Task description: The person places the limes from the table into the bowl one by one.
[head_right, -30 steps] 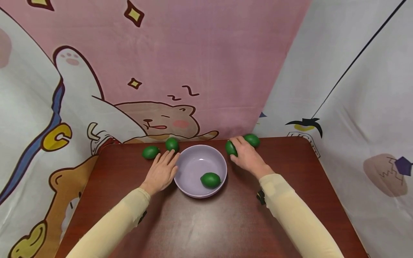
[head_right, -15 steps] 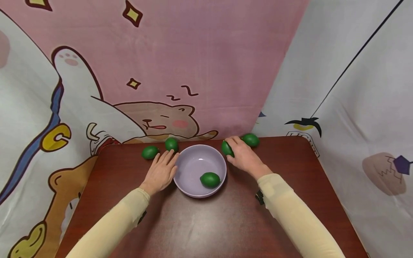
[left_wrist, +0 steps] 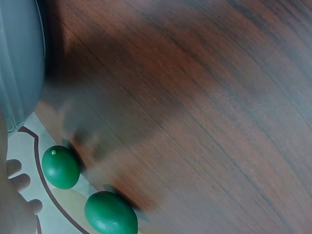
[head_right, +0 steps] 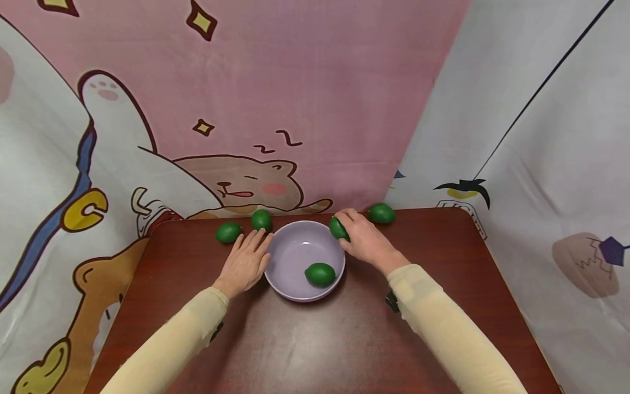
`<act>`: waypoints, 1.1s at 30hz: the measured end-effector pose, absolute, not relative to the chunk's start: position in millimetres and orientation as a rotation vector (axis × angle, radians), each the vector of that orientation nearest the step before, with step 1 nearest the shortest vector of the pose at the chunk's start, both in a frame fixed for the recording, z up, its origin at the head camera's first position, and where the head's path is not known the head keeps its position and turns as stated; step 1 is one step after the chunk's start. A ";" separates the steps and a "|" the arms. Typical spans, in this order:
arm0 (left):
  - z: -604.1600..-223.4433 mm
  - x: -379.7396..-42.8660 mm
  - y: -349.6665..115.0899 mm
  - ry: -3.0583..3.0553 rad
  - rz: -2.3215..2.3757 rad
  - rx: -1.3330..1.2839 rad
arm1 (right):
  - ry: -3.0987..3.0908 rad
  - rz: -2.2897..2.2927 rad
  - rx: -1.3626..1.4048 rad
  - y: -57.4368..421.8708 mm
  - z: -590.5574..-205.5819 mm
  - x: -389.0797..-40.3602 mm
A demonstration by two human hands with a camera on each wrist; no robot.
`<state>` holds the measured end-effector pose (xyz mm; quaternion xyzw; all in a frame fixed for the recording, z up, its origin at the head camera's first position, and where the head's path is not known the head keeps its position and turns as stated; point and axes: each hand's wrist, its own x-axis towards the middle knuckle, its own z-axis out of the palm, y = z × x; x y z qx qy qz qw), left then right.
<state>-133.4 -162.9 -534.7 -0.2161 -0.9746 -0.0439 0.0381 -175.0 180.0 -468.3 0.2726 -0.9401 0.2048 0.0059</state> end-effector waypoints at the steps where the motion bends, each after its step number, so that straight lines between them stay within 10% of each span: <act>1: -534.9 -133.4 -162.9 -2.989 -0.134 -0.662 | -2.944 0.644 0.855 178.9 -468.4 -174.7; 33: -537.4 -135.0 -162.5 -2.995 -0.113 -0.659 | -2.919 0.630 0.987 153.2 -472.3 -167.8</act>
